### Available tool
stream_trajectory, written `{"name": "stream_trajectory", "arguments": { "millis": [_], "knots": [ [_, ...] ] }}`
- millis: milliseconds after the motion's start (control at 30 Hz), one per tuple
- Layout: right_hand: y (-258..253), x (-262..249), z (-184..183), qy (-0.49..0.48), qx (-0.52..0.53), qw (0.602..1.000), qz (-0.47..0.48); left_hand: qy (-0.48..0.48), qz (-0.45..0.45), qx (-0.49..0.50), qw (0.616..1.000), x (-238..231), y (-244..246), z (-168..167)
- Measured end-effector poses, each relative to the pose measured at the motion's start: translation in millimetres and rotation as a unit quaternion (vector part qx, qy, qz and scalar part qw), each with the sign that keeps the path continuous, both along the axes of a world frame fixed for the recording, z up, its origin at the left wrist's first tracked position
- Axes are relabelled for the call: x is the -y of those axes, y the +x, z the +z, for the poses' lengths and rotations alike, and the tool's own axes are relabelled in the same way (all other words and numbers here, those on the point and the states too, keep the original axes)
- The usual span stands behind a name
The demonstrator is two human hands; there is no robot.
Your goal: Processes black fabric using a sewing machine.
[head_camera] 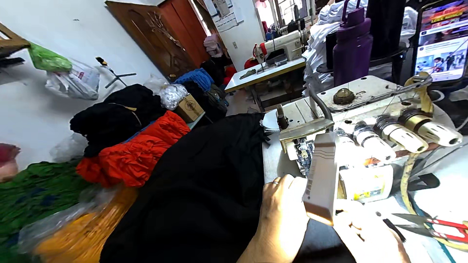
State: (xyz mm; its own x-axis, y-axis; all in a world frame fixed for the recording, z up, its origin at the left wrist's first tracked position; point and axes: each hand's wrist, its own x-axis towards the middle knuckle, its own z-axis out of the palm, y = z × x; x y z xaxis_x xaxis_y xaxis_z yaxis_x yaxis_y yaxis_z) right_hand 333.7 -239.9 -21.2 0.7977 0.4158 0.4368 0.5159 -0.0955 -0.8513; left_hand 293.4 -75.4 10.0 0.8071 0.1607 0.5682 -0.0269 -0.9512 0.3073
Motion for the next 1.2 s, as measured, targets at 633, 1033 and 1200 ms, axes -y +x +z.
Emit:
{"name": "stream_trajectory", "arguments": {
  "millis": [633, 1033, 1200],
  "knots": [
    [14, -8, 2, -0.15, 0.212, 0.962, -0.08, 0.089, 0.033, 0.067, 0.993, -12, 9, -7],
    [15, -13, -5, -0.093, 0.143, 0.982, -0.078, 0.084, 0.08, 0.045, 0.992, -8, 18, -1],
    [-10, 17, -14, -0.03, -0.066, 0.996, 0.059, 0.06, 0.04, 0.047, 0.996, -9, 7, 3]
  ]
}}
